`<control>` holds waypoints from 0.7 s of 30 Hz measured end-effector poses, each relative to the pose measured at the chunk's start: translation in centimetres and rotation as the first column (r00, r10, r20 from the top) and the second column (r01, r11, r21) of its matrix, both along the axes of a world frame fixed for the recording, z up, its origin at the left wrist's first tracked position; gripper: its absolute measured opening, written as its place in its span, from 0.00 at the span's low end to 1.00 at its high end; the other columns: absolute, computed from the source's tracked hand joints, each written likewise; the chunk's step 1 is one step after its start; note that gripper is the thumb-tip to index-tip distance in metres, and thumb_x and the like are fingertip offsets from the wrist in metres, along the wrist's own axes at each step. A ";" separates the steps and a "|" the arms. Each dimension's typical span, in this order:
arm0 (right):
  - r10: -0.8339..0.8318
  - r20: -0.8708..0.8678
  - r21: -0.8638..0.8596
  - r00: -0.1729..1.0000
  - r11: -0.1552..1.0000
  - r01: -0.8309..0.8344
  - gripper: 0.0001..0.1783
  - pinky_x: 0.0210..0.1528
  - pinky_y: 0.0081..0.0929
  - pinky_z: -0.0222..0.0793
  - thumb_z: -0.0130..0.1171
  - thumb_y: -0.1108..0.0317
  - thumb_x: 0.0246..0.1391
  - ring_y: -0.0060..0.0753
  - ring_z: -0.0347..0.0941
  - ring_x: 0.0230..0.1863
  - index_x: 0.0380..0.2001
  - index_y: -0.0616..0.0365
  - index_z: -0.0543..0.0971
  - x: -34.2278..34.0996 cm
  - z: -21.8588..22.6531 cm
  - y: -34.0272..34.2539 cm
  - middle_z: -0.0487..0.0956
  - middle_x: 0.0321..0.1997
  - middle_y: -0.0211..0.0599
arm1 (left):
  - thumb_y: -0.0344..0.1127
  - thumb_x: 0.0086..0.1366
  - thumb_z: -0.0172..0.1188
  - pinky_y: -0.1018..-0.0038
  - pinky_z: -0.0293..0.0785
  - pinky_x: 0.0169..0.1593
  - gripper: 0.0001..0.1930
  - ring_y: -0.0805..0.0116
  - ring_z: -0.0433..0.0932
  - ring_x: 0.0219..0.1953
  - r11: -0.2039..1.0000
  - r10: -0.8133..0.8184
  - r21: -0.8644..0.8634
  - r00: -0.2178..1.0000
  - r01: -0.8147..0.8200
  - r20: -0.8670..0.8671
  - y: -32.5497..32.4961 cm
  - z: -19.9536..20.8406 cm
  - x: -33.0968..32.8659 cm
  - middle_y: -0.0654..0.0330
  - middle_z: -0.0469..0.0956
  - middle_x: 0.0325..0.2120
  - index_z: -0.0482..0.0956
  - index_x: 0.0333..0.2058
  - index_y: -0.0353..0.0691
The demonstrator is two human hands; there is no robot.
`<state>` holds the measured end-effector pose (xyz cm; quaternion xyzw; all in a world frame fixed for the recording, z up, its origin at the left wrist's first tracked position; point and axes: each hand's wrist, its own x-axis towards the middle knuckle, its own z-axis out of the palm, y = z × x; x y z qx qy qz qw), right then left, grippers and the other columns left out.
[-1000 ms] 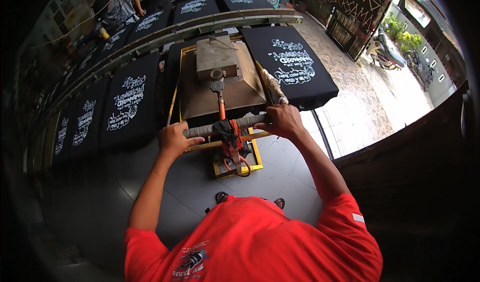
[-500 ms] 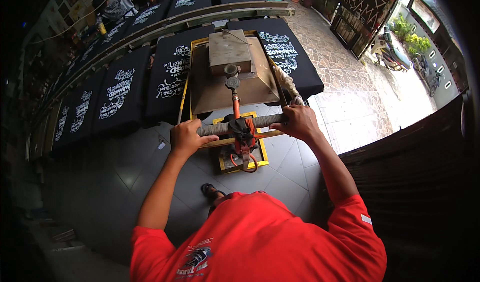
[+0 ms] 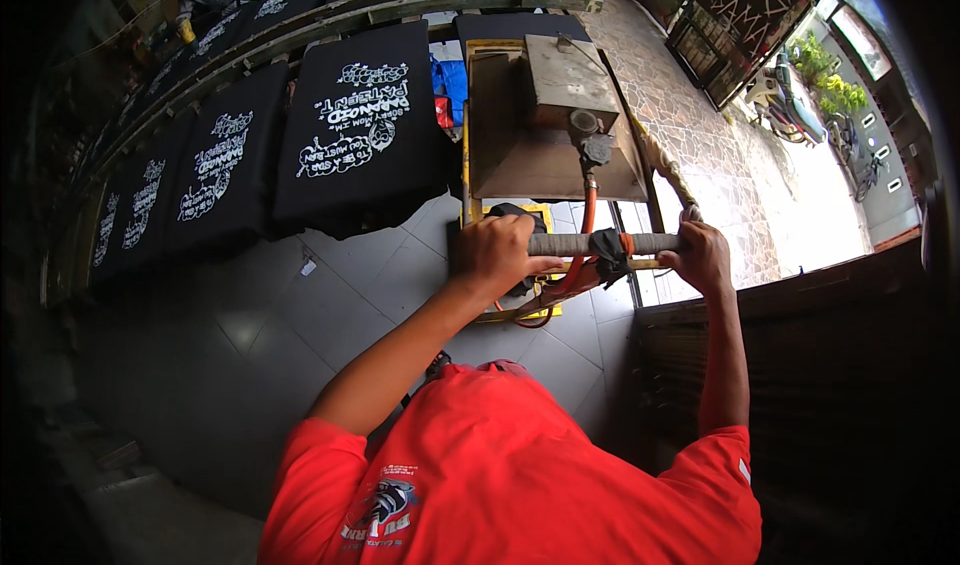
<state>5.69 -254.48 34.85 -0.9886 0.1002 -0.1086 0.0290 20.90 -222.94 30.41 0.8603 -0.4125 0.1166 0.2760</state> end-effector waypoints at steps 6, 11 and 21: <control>0.064 -0.029 0.013 0.998 0.998 -0.064 0.24 0.43 0.44 0.71 0.79 0.58 0.30 0.51 0.77 0.34 0.23 0.58 0.75 -0.2 -0.1 -8.3 0.79 0.27 0.44 | 0.71 0.46 0.68 0.62 0.78 0.30 0.33 0.56 0.82 0.26 0.995 0.051 0.090 0.991 -0.039 -0.127 -7.4 1.4 -2.6 0.57 0.79 0.20 0.76 0.24 0.42; 0.210 0.121 0.044 0.970 0.975 -0.217 0.27 0.39 0.43 0.68 0.77 0.52 0.28 0.51 0.73 0.30 0.19 0.58 0.71 1.6 -1.1 -11.9 0.73 0.21 0.43 | 0.71 0.42 0.70 0.62 0.77 0.29 0.34 0.54 0.82 0.25 0.989 0.138 0.053 0.988 -0.134 -0.066 -10.2 0.7 -2.1 0.57 0.80 0.20 0.77 0.24 0.40; 0.274 0.147 0.000 0.950 0.961 -0.277 0.29 0.36 0.41 0.72 0.72 0.37 0.37 0.45 0.77 0.31 0.23 0.54 0.79 4.3 -2.4 -12.5 0.77 0.23 0.36 | 0.73 0.37 0.70 0.61 0.74 0.25 0.37 0.51 0.80 0.22 0.965 0.218 0.138 0.975 -0.221 0.041 -9.4 0.4 0.3 0.56 0.76 0.16 0.72 0.17 0.40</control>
